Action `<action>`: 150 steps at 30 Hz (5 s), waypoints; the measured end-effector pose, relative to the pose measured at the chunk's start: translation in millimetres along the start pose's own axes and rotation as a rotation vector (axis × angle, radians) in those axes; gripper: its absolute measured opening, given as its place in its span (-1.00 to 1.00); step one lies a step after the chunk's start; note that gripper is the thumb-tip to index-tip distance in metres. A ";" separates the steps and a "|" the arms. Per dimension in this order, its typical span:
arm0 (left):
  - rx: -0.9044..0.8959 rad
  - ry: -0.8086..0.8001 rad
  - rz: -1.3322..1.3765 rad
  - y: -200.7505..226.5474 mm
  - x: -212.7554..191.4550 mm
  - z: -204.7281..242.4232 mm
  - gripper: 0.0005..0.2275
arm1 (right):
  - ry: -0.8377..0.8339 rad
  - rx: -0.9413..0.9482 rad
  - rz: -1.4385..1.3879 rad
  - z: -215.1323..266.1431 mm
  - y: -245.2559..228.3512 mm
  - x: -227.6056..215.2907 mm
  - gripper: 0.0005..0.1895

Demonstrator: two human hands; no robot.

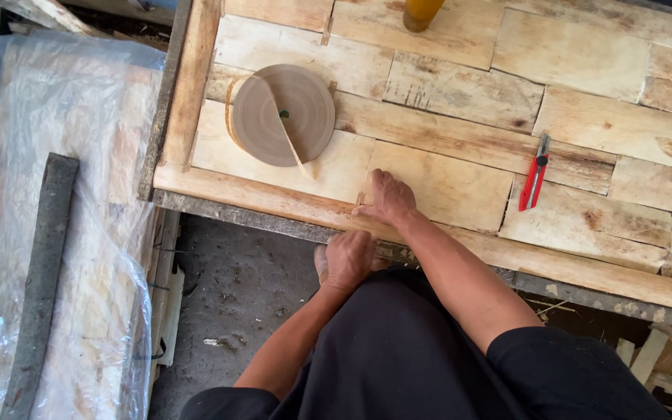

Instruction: Applying and trimming wood veneer edging tape on a wooden surface.

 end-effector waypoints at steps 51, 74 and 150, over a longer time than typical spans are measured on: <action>-0.639 0.056 0.630 20.2 16.5 -93.8 -0.87 | 0.238 -0.459 -0.452 60.0 51.4 -84.9 -0.84; -1.025 0.145 0.865 -89.8 88.3 -158.6 -0.75 | 0.036 -0.188 -0.404 -95.0 50.1 -87.0 -0.87; -0.799 0.018 0.077 -88.3 99.2 -177.7 -0.90 | 0.070 0.103 -0.238 -136.2 45.2 -58.9 -0.25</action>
Point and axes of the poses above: each hand's wrist, its own z-axis away from the middle knuckle, its own x-axis out of the palm, y = z × x, the point moved 1 cm from there along -z, towards the middle knuckle, and after that the axes turned 6 degrees about x, right-handed, at the moved point
